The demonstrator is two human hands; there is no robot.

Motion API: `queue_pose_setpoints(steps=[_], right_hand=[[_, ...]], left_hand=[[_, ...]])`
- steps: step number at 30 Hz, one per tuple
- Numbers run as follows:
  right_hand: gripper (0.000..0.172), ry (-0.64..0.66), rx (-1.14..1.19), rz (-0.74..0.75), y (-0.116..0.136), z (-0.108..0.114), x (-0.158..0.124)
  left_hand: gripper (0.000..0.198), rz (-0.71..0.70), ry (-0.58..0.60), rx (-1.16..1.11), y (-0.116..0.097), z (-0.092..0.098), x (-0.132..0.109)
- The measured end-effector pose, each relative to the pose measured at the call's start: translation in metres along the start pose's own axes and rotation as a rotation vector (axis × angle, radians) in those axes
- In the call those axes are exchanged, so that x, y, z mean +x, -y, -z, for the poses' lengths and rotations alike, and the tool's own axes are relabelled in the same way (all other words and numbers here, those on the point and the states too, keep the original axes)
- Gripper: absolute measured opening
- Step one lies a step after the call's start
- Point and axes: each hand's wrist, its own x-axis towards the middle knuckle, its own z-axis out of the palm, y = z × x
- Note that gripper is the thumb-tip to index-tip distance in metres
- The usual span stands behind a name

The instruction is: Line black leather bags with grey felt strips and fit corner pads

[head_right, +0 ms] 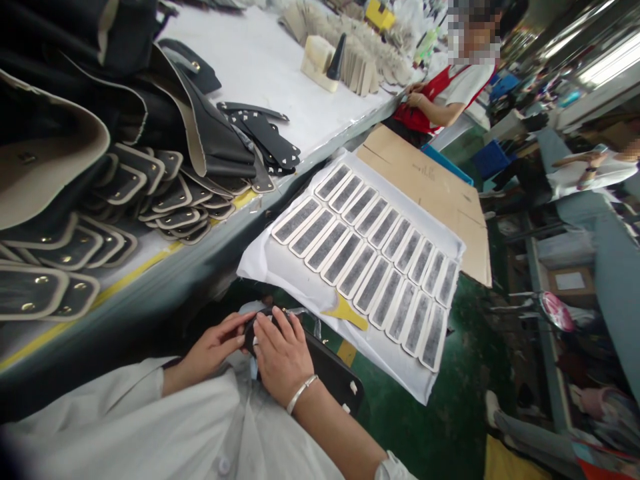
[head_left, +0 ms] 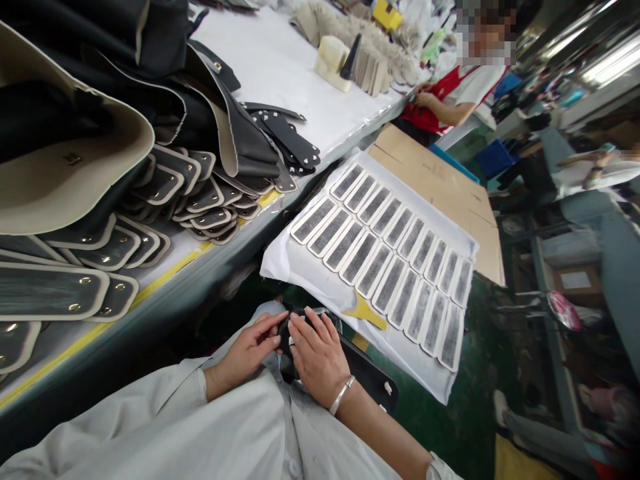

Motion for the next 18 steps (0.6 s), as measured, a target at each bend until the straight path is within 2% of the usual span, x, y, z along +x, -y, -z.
queue_pose_setpoints(steps=[4, 10, 16, 18], right_hand=[[0.039, -0.002, -0.009, 0.0, 0.0, -0.002, -0.001], [0.039, -0.022, 0.023, 0.09, -0.002, -0.004, -0.006], [0.038, -0.009, 0.034, 0.079, 0.0, -0.003, -0.005], [0.039, -0.008, 0.03, 0.082, 0.0, -0.002, -0.005]], left_hand=[[0.039, 0.033, -0.03, -0.013, -0.002, -0.006, 0.004], [0.039, -0.046, -0.107, 0.183, -0.003, -0.013, 0.0], [0.048, -0.015, 0.073, 0.047, 0.002, 0.002, -0.003], [0.049, -0.025, 0.089, 0.075, 0.0, 0.004, -0.002]])
